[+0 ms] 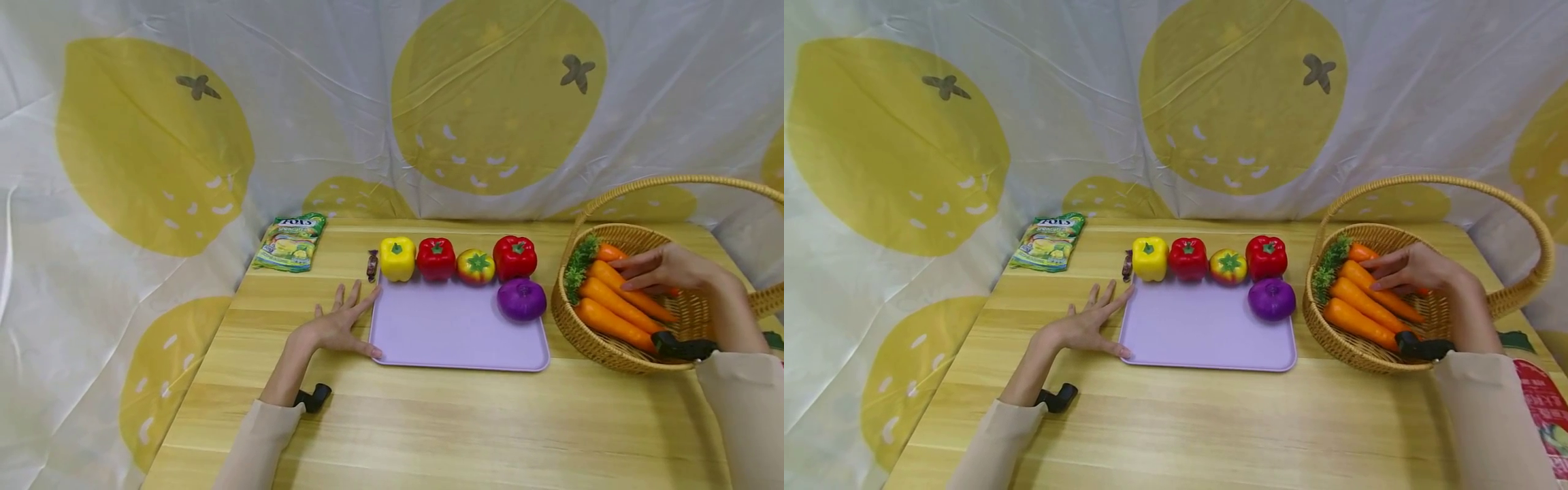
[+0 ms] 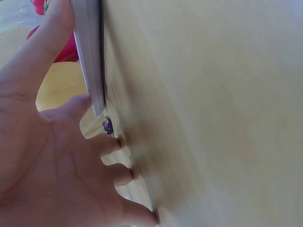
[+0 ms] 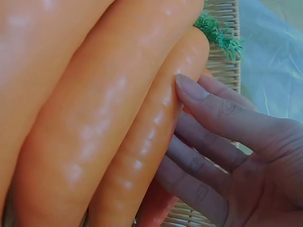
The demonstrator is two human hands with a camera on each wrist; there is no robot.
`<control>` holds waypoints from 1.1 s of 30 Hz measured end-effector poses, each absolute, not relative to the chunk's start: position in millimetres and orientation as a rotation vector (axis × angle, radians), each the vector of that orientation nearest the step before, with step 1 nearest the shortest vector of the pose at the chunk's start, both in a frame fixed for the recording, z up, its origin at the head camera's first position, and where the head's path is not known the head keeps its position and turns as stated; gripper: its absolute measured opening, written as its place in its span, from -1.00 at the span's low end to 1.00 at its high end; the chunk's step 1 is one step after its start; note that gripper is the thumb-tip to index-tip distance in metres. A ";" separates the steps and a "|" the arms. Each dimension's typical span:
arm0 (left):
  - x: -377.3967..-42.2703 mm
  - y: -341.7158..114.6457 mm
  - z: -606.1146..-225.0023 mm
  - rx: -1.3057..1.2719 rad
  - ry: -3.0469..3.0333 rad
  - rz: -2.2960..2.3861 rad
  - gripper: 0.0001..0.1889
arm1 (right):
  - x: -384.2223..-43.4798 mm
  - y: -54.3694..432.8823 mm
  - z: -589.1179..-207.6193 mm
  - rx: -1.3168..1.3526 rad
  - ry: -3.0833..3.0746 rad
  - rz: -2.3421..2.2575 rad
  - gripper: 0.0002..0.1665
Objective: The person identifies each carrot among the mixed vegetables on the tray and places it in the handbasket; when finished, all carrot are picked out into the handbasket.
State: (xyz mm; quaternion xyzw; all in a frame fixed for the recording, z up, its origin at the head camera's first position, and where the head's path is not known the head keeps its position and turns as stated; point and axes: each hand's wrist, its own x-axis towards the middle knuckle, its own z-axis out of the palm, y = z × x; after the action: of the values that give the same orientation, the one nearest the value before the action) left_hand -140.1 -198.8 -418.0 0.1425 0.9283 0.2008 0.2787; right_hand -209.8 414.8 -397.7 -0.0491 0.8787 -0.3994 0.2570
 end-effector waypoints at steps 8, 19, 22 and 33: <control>-140.4 -197.2 -417.6 0.393 2.499 0.526 0.30 | -207.9 417.4 -399.1 -0.161 2.385 -1.130 -0.51; -139.6 -197.4 -417.9 0.379 2.498 0.522 0.30 | -209.1 417.8 -401.0 -0.220 2.405 -1.143 -0.52; -139.9 -197.2 -417.6 0.379 2.496 0.518 0.30 | -209.2 417.8 -400.2 -0.231 2.420 -1.134 -0.54; -138.1 -201.9 -414.3 0.409 2.485 0.549 0.23 | -204.7 410.5 -384.1 -0.354 2.610 -0.805 -0.52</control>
State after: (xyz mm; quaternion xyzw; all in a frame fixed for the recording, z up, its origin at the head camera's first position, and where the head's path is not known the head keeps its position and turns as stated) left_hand -138.1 -201.9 -414.3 0.1524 0.9260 0.2046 0.2784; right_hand -204.7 410.5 -384.1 -0.1262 0.9299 -0.2869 0.1923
